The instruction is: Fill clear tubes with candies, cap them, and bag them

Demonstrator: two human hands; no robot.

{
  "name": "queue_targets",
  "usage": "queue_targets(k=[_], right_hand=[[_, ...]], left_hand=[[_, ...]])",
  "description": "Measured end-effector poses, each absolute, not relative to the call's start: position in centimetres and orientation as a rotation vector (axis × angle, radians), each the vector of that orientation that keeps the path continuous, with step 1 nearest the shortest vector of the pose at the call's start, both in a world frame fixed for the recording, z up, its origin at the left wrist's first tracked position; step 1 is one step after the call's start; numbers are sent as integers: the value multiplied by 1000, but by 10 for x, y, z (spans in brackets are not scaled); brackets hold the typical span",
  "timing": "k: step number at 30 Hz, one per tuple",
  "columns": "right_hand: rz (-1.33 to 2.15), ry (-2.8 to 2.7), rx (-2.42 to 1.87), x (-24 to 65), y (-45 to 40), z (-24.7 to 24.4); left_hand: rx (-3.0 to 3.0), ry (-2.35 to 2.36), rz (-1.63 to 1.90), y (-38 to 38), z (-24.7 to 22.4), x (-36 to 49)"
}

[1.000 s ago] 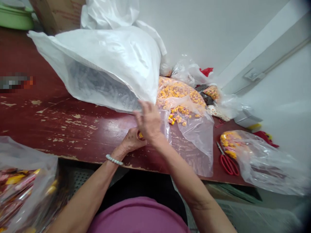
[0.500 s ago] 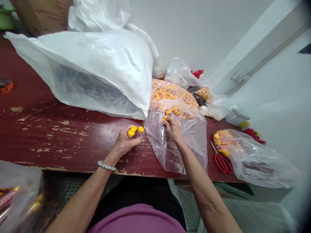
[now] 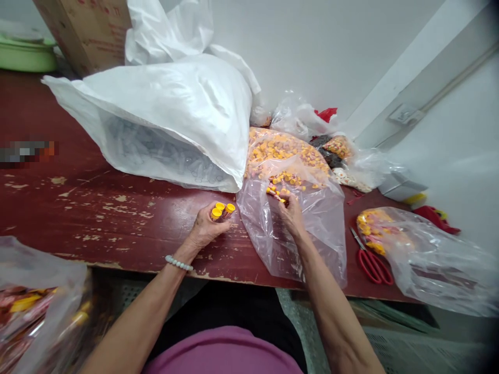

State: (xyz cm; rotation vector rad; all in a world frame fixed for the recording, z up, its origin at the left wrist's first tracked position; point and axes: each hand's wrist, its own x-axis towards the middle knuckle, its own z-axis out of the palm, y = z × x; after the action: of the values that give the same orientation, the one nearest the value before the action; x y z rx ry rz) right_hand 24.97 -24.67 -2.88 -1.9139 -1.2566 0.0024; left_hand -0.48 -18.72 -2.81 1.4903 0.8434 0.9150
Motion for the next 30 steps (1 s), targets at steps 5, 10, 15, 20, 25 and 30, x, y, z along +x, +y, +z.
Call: queue_targets(k=[5, 10, 15, 20, 25, 30], right_hand=[[219, -1472, -1585, 176, -278, 20], [206, -1746, -1424, 128, -279, 41], [157, -1734, -1424, 120, -270, 30], [153, -1635, -1509, 120, -270, 26], [199, -1699, -1531, 130, -272, 27], [213, -1717, -1435, 127, -269, 21]], left_hand=[[1623, 822, 922, -188, -27, -5], [1751, 795, 948, -186, -30, -7], [1754, 739, 928, -184, -32, -9], [1700, 727, 919, -185, -33, -8], [1679, 702, 900, -185, -33, -7], [1743, 728, 926, -184, -34, -8]])
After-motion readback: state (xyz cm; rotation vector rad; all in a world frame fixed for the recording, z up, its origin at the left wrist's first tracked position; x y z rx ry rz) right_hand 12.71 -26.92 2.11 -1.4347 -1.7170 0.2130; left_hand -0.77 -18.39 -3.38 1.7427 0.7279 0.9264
